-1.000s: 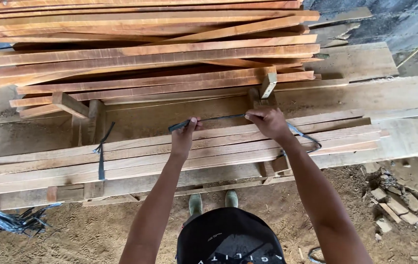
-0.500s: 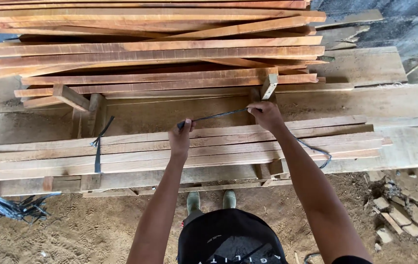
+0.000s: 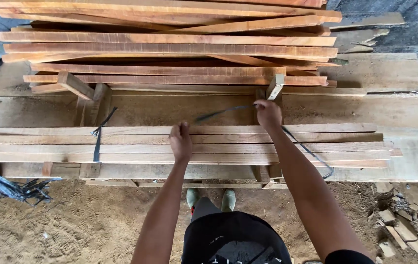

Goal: The person is using plastic straps to bundle multiple long wooden planks together.

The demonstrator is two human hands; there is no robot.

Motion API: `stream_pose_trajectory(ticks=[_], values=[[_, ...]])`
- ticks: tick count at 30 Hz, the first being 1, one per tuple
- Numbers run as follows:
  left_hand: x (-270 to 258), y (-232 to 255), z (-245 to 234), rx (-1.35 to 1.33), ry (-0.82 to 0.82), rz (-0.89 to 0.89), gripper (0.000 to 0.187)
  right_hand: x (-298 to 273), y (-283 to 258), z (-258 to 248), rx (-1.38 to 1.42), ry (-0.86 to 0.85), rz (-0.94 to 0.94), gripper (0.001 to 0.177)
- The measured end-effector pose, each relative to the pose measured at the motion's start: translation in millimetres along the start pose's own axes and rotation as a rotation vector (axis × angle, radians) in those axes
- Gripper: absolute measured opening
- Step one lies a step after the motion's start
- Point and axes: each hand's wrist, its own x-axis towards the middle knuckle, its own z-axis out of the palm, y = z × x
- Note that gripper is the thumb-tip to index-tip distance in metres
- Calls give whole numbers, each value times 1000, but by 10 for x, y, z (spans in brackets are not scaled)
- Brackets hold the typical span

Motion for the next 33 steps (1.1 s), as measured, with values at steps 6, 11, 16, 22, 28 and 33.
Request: stream_pose_trajectory(ticks=[6, 11, 16, 22, 28, 33], values=[[-30, -85, 20, 45, -37, 11, 26, 39, -9, 14, -93, -28, 127, 28], [-42, -125, 92, 103, -52, 87, 18, 90, 9, 58, -126, -63, 145, 30], [-121, -149, 97, 179, -132, 310, 3, 213, 113, 80, 4, -148, 34, 30], [-614, -51, -266, 207, -248, 600, 5, 267, -49, 15, -67, -306, -19, 28], [-1143, -633, -608, 381, -434, 928, 21, 431, -116, 194, -293, -478, -93, 39], [-1370, -1494, -475, 364, -553, 547, 14, 528, -130, 471, -467, -644, -203, 46]])
